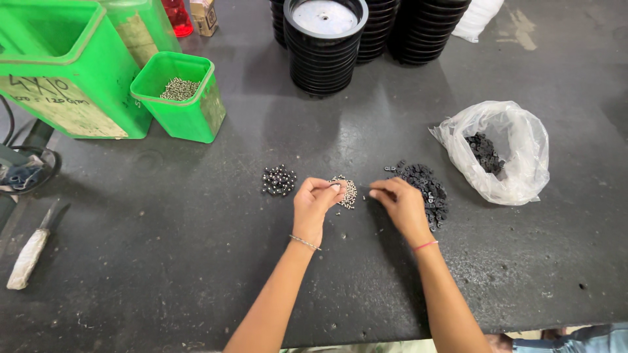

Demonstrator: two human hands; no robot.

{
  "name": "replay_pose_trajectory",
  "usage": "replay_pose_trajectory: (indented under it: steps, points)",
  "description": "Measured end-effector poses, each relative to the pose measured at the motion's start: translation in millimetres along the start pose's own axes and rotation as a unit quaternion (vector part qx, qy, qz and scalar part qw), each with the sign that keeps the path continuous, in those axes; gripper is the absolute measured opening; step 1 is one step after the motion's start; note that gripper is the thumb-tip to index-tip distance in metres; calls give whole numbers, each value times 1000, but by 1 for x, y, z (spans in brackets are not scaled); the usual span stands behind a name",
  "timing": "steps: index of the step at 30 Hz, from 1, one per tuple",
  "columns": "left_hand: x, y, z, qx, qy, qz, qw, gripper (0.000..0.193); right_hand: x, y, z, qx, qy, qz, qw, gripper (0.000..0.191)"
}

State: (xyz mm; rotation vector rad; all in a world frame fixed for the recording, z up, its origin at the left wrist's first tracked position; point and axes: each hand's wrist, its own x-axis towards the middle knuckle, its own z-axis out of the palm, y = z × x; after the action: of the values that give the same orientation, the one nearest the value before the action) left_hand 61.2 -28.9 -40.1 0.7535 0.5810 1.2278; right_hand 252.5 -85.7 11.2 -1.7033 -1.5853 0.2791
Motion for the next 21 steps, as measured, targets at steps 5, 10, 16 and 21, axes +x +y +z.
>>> replay_pose_trajectory:
  steps: [5, 10, 16, 21]
  points:
    - [1, 3, -2, 42, 15, 1, 999, 19, -2, -2, 3, -9, -52, -34, 998, 19]
    - [2, -1, -3, 82, 3, 1, 997, 26, -3, -3, 8, -68, -48, -56, 995, 15]
    - [-3, -3, 3, 161, 26, 5, 987, 26, -5, -6, 10, -121, -37, -95, 987, 12]
    - [-5, 2, 7, 227, 41, -9, 973, 24, -4, -15, 12, 113, -18, 31, 993, 12]
